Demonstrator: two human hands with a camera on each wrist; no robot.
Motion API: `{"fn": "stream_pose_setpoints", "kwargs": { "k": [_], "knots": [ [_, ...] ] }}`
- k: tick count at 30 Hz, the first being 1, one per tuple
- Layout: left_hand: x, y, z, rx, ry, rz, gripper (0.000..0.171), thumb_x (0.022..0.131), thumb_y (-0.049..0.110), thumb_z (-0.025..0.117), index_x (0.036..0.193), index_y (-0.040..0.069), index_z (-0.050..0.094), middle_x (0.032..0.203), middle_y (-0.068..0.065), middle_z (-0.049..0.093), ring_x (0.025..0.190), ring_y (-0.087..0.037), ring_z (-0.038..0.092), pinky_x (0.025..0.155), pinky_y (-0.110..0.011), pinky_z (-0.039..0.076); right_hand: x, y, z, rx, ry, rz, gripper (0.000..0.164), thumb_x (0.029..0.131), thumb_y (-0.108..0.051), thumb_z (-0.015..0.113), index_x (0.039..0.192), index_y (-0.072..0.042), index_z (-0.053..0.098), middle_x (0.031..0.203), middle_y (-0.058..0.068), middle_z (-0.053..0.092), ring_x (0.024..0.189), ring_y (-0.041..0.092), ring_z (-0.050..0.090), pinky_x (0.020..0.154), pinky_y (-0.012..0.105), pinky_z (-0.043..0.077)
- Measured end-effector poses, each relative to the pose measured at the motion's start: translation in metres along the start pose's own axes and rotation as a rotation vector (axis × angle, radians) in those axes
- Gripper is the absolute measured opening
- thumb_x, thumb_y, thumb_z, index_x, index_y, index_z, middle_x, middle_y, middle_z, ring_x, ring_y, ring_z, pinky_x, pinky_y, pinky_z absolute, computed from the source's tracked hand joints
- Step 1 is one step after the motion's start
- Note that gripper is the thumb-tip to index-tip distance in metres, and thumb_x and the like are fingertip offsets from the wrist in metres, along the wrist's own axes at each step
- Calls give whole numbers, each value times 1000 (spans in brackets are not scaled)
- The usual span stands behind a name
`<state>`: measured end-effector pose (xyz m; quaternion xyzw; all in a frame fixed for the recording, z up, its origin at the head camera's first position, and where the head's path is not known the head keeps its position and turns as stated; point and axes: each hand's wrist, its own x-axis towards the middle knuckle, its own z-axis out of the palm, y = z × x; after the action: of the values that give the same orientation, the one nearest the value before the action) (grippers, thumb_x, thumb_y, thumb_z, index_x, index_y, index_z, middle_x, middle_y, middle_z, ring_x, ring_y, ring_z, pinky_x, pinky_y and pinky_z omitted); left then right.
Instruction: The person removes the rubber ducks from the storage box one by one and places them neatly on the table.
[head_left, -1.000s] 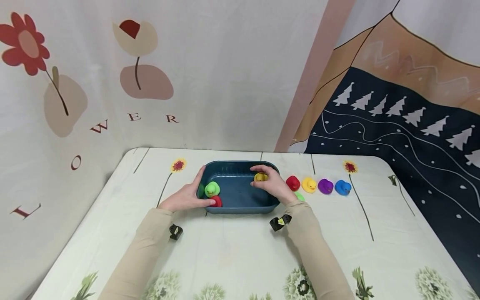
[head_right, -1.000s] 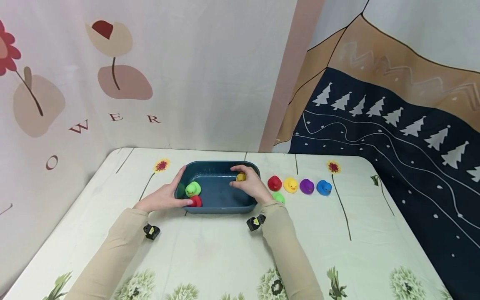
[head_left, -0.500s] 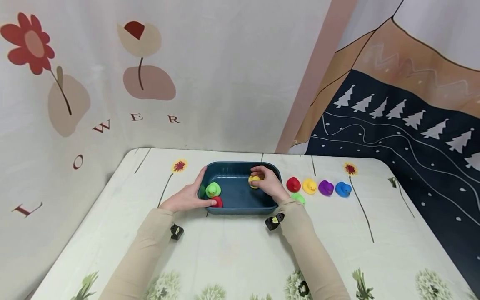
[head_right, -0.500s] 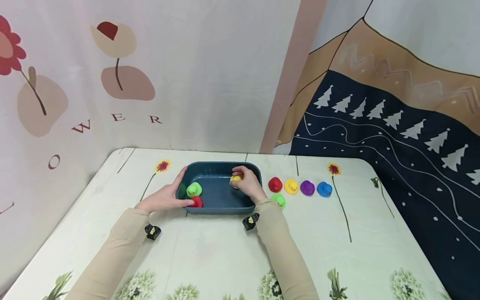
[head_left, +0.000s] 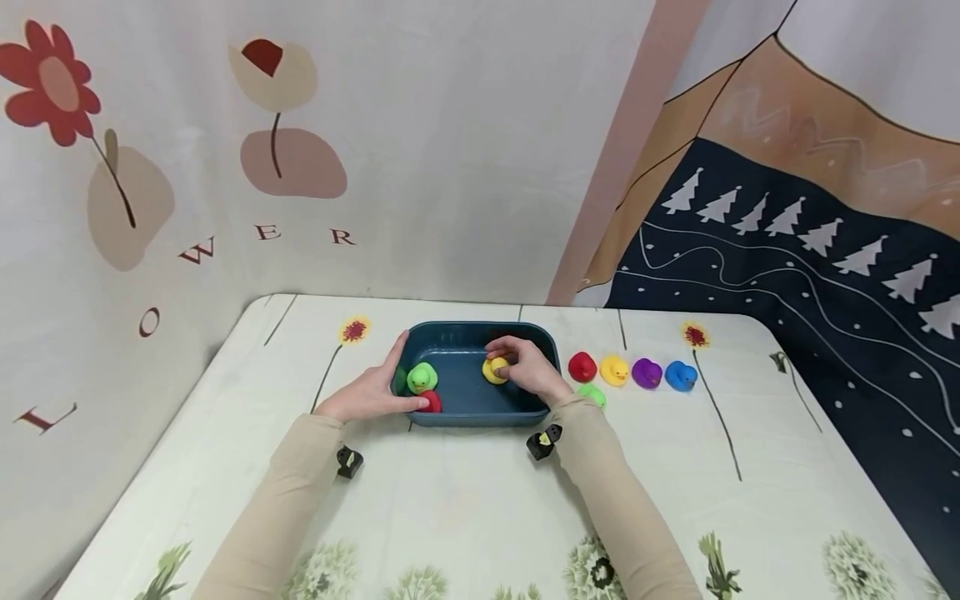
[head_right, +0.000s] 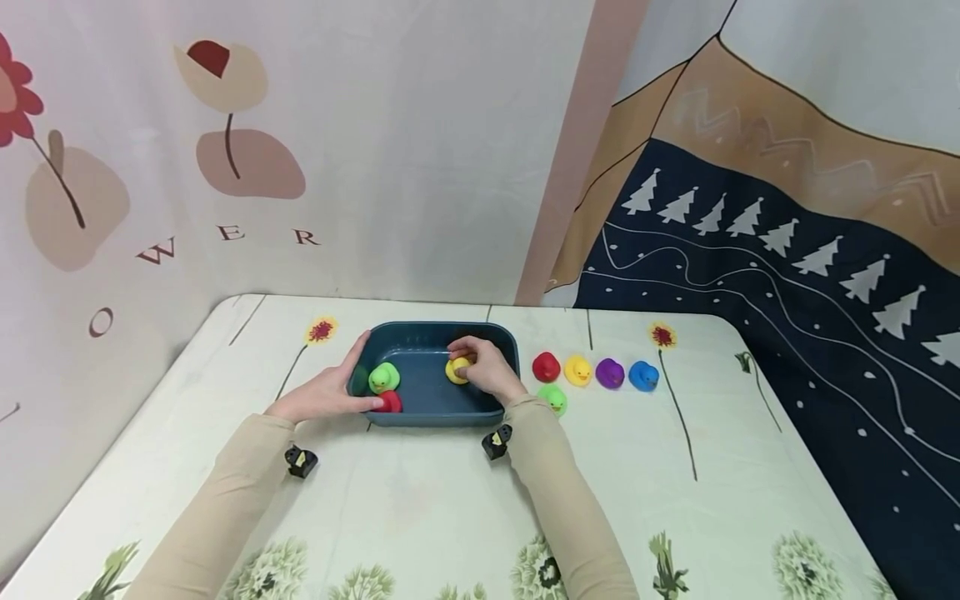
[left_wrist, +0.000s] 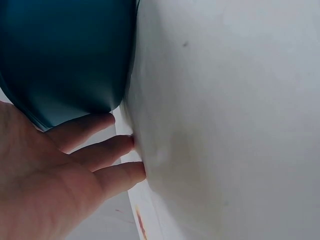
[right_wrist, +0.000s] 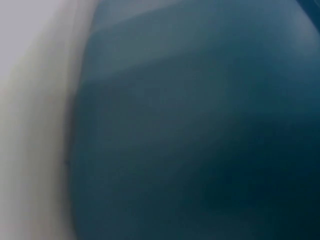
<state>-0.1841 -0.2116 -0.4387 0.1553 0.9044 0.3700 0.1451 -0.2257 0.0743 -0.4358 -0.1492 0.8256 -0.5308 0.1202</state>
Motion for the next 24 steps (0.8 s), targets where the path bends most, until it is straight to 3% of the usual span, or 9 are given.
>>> {"fn": "stream_pose_setpoints", "kwargs": {
  "k": [4, 11, 15, 24],
  "knots": [
    [0, 1, -1, -5, 2, -7, 116, 80, 53, 73, 155, 19, -9, 134, -29, 49, 119, -41, 50, 100, -58, 37, -1, 0, 1, -12, -23, -22, 36, 84, 14, 63, 119, 5, 61, 109, 15, 65, 99, 29, 57, 86, 34, 51],
    [0, 1, 0, -9, -2, -9, 116, 80, 53, 73, 155, 19, -10, 140, -30, 42, 122, -43, 47, 101, -59, 36, -4, -1, -1, -12, 12, -29, 30, 85, 4, 69, 115, 4, 63, 108, 14, 63, 95, 27, 57, 82, 32, 52],
    [0, 1, 0, -8, -7, -14, 116, 80, 53, 73, 155, 20, -10, 137, -29, 46, 121, -42, 48, 100, -59, 36, -6, -1, -3, 2, 33, -45, 30, 86, -1, 71, 115, 3, 63, 108, 12, 63, 96, 27, 57, 82, 31, 51],
    [0, 1, 0, -4, -8, -22, 116, 80, 54, 72, 155, 21, -10, 141, -29, 42, 122, -43, 46, 100, -59, 37, -16, -6, -8, 37, 36, -93, 27, 86, -3, 71, 111, 3, 63, 108, 11, 62, 96, 26, 57, 83, 31, 51]
  ]
}}
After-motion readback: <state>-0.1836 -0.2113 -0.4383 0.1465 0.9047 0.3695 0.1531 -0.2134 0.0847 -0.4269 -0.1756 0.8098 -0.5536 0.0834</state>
